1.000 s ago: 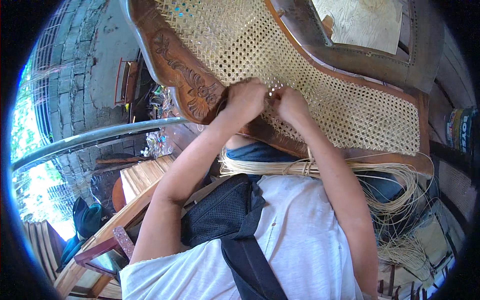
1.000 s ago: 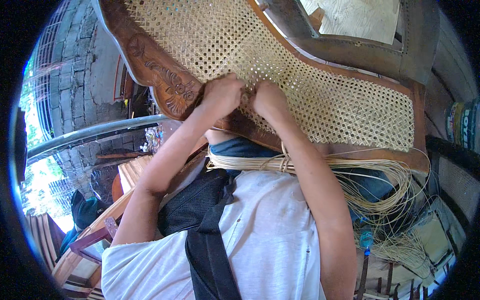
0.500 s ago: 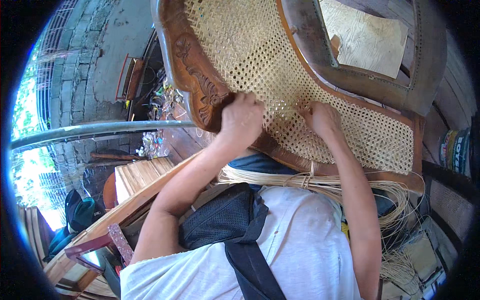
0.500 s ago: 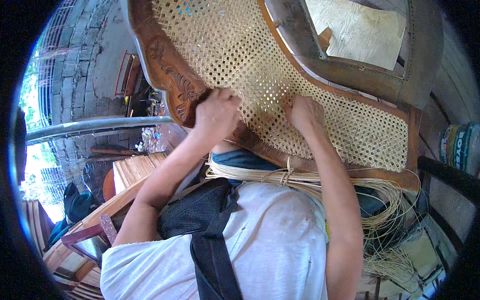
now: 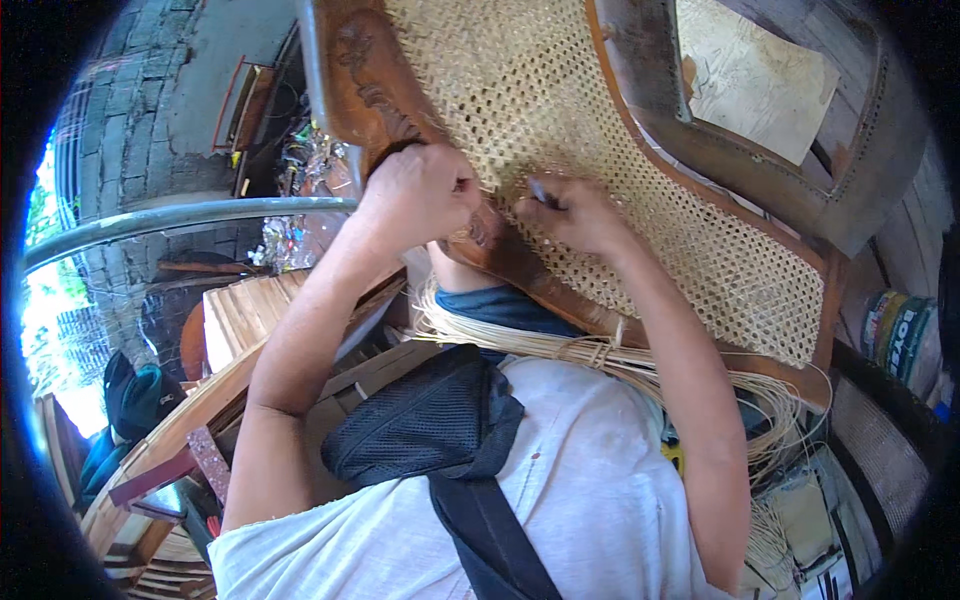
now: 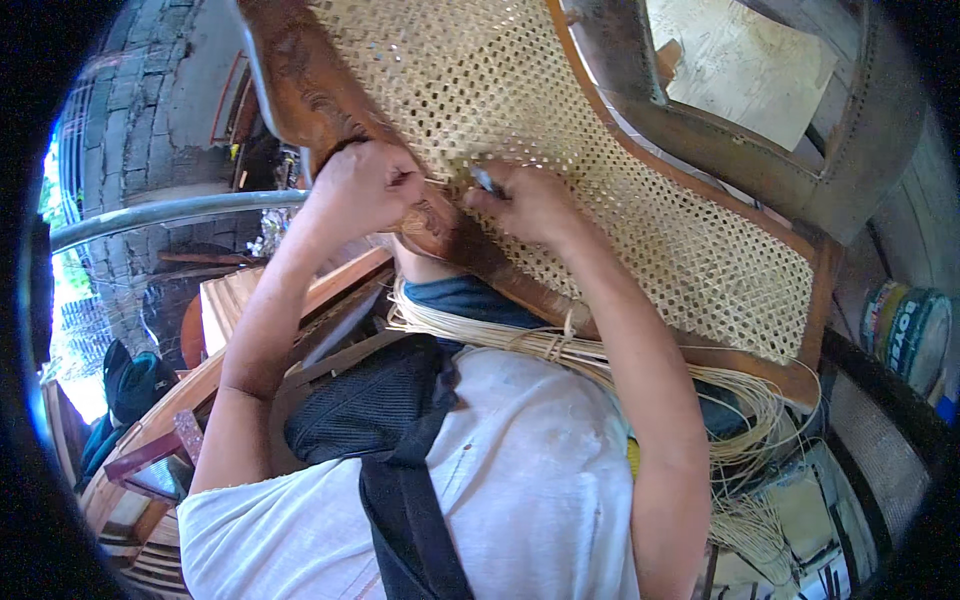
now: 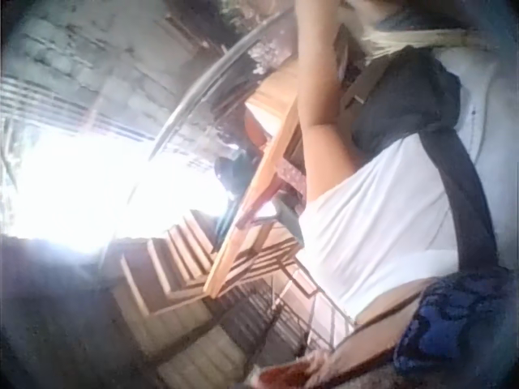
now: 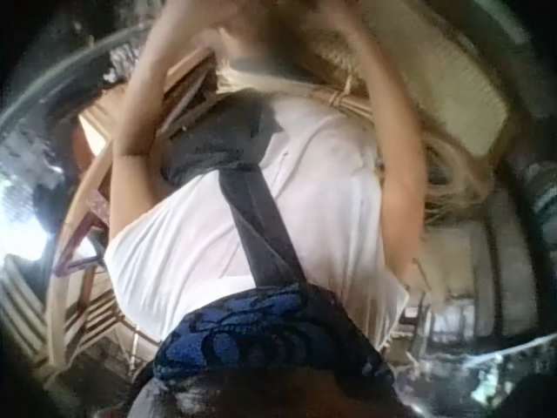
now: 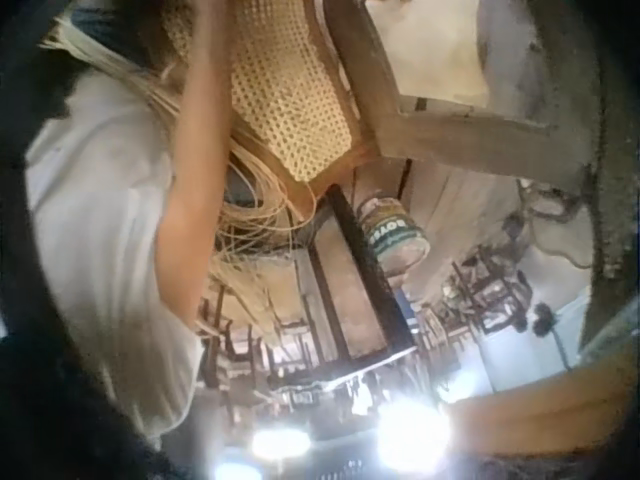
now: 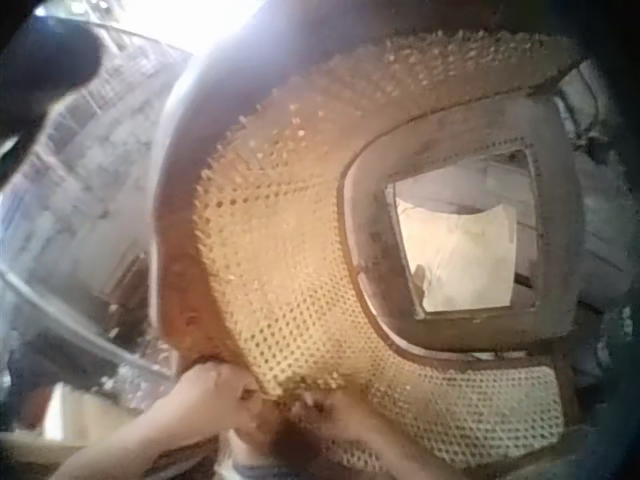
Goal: Repairing and weaving the backrest of a rattan chair using strips of cane and adhesive.
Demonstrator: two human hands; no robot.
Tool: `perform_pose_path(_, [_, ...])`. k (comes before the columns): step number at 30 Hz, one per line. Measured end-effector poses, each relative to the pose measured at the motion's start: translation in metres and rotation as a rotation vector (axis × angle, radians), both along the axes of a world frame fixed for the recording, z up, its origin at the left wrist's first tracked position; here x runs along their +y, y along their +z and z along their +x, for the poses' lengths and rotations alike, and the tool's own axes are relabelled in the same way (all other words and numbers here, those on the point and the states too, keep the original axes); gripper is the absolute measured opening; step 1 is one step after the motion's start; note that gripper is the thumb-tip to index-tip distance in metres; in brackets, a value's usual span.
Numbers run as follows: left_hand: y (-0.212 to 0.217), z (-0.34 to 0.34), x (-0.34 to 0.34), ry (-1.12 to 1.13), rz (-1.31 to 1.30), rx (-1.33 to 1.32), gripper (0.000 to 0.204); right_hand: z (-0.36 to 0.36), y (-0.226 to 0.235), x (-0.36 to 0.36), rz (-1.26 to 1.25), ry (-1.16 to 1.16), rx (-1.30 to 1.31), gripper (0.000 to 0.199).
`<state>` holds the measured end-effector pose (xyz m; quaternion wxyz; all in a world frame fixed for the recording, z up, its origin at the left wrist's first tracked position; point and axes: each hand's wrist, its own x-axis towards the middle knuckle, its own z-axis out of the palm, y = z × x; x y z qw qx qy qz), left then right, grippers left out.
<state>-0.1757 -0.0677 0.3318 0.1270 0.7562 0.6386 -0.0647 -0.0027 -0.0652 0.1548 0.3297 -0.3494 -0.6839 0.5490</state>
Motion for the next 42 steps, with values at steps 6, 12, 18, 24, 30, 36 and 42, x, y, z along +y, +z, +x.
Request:
perform_pose_path(6, [0.0,-0.003,0.001,0.044,-0.087,-0.009,0.015,0.096,-0.036,0.016,-0.089,0.141,-0.858,0.032])
perform_pose_path(12, [-0.008,0.007,-0.005,0.008,0.016,0.116,0.014,0.19,-0.054,0.067,-0.115,0.023,-1.128,0.026])
perform_pose_path(18, [-0.01,0.025,-0.009,-0.165,0.2,0.037,0.026,0.205,-0.081,0.081,-0.191,-0.025,-0.863,0.024])
perform_pose_path(24, [-0.102,0.096,0.017,-0.02,-0.291,-0.318,0.033,0.255,-0.007,0.048,-0.547,-0.447,0.205,0.011])
perform_pose_path(30, [-0.087,0.096,0.031,-0.036,-0.1,-0.849,0.036,0.199,0.022,0.017,-0.667,-0.741,0.472,0.02])
perform_pose_path(36, [-0.014,0.117,0.054,-0.322,0.064,-0.989,0.032,0.034,-0.013,-0.029,-0.194,-0.056,-0.132,0.055])
perform_pose_path(42, [-0.056,0.123,0.038,-0.499,-0.047,-0.413,0.017,0.011,0.002,-0.05,-0.048,-0.001,-0.278,0.049])
